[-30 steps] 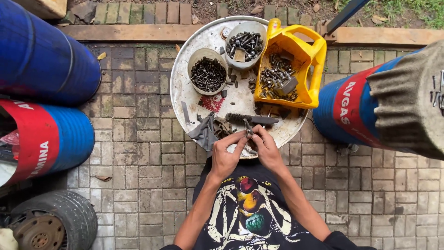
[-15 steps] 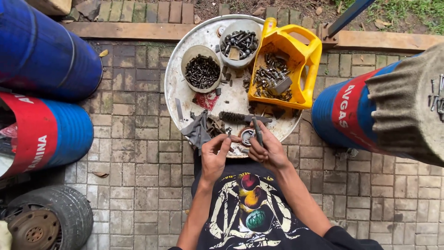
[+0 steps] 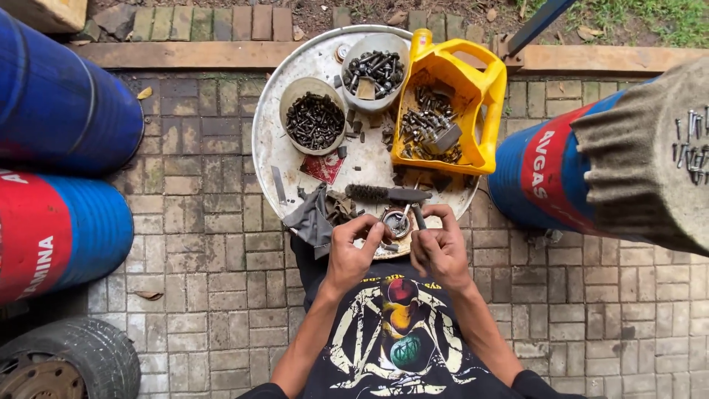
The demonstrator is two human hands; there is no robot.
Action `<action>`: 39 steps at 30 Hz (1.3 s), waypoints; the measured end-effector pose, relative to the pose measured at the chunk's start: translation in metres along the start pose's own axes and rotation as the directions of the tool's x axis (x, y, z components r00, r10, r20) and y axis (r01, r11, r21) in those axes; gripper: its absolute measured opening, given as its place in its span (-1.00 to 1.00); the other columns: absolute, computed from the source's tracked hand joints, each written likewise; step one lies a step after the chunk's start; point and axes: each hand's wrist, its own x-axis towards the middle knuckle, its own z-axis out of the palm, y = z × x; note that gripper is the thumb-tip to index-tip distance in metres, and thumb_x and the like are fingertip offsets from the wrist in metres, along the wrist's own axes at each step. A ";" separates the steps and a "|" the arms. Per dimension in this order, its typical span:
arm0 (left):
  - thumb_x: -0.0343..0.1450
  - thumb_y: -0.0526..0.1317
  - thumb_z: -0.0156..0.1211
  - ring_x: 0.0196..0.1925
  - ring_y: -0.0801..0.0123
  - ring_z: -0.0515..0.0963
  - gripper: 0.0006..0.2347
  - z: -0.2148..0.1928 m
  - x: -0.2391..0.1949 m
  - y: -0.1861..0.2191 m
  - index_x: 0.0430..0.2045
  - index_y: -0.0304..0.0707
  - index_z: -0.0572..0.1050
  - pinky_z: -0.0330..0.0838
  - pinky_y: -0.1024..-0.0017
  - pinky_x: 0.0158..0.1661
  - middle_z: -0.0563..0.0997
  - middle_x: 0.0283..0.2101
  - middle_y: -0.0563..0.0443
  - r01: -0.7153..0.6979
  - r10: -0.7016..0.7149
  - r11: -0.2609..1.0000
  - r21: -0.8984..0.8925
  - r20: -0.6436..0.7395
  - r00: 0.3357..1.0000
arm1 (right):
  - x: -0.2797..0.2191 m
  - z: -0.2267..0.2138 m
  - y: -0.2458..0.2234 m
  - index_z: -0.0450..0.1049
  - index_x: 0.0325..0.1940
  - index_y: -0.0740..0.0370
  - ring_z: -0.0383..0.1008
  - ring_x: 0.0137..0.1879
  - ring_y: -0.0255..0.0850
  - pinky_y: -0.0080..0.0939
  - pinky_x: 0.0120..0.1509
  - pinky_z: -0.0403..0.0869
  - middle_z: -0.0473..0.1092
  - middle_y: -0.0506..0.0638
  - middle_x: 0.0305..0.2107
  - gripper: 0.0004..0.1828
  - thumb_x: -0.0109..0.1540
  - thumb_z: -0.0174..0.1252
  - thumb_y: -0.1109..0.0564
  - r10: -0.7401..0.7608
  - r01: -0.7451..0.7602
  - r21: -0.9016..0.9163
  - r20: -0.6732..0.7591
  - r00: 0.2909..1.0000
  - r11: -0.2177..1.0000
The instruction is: The person cleans small metal parts using a wire brush and a rag. They pick up each part, scrub it with the brush, wipe it with the rag, and place it into a yellow container. The process is repeated for multiple parts throughout the clip.
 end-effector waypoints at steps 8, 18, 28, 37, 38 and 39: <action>0.49 -0.28 0.07 -0.66 0.40 0.56 -0.74 0.008 0.006 0.012 -0.66 -0.26 0.54 0.47 0.50 -0.51 0.57 -0.73 0.00 0.049 -0.045 0.997 -0.058 0.070 0.997 | 0.011 0.004 -0.026 0.31 0.26 0.25 0.40 -0.59 -0.22 -0.34 -0.51 0.38 0.51 0.10 -0.56 -0.58 0.30 0.08 0.31 -0.132 0.125 -0.593 0.031 0.991 0.796; 0.47 -0.27 0.05 -0.69 0.43 0.35 -0.77 0.027 0.013 -0.007 -0.65 -0.25 0.51 0.26 0.47 -0.59 0.43 -0.78 -0.04 -0.035 0.019 0.986 0.162 0.099 0.995 | 0.019 0.001 -0.043 0.62 0.14 0.10 0.16 -0.68 -0.24 -0.29 -0.60 0.26 0.23 -0.06 -0.72 -0.61 0.25 0.15 0.30 -0.259 0.305 -0.835 0.203 0.944 0.458; 0.47 -0.27 0.04 -0.66 0.49 0.31 -0.77 0.042 0.016 -0.010 -0.64 -0.24 0.50 0.21 0.49 -0.59 0.36 -0.77 0.01 -0.001 -0.005 0.994 0.105 0.052 0.999 | 0.030 -0.003 -0.046 0.65 0.05 0.11 0.15 -0.73 -0.32 -0.40 -0.63 0.22 0.21 -0.11 -0.76 -0.63 0.20 0.19 0.35 -0.337 0.332 -0.817 0.181 0.924 0.472; 0.48 -0.26 0.02 -0.63 0.49 0.28 -0.76 0.041 0.019 -0.020 -0.65 -0.25 0.49 0.16 0.48 -0.58 0.35 -0.77 0.02 0.054 -0.058 0.996 0.064 0.066 0.996 | 0.034 -0.003 -0.047 0.66 0.04 0.16 0.13 -0.72 -0.32 -0.32 -0.64 0.24 0.25 -0.07 -0.79 -0.61 0.18 0.19 0.40 -0.317 0.278 -0.803 0.118 0.941 0.527; 0.48 -0.26 0.02 -0.63 0.50 0.27 -0.76 0.041 0.020 -0.019 -0.65 -0.25 0.49 0.17 0.49 -0.57 0.34 -0.76 0.03 0.062 -0.065 0.997 0.041 0.061 0.996 | 0.036 -0.001 -0.046 0.65 0.06 0.18 0.14 -0.71 -0.33 -0.33 -0.62 0.26 0.25 -0.07 -0.78 -0.60 0.19 0.18 0.40 -0.319 0.278 -0.798 0.115 0.941 0.535; 0.48 -0.27 0.03 -0.62 0.50 0.26 -0.76 0.041 0.022 -0.018 -0.65 -0.26 0.49 0.17 0.50 -0.57 0.34 -0.76 0.04 0.070 -0.071 0.997 0.019 0.056 0.996 | 0.037 0.001 -0.046 0.64 0.08 0.19 0.15 -0.69 -0.33 -0.33 -0.60 0.27 0.25 -0.07 -0.76 -0.59 0.19 0.18 0.41 -0.320 0.278 -0.793 0.112 0.941 0.542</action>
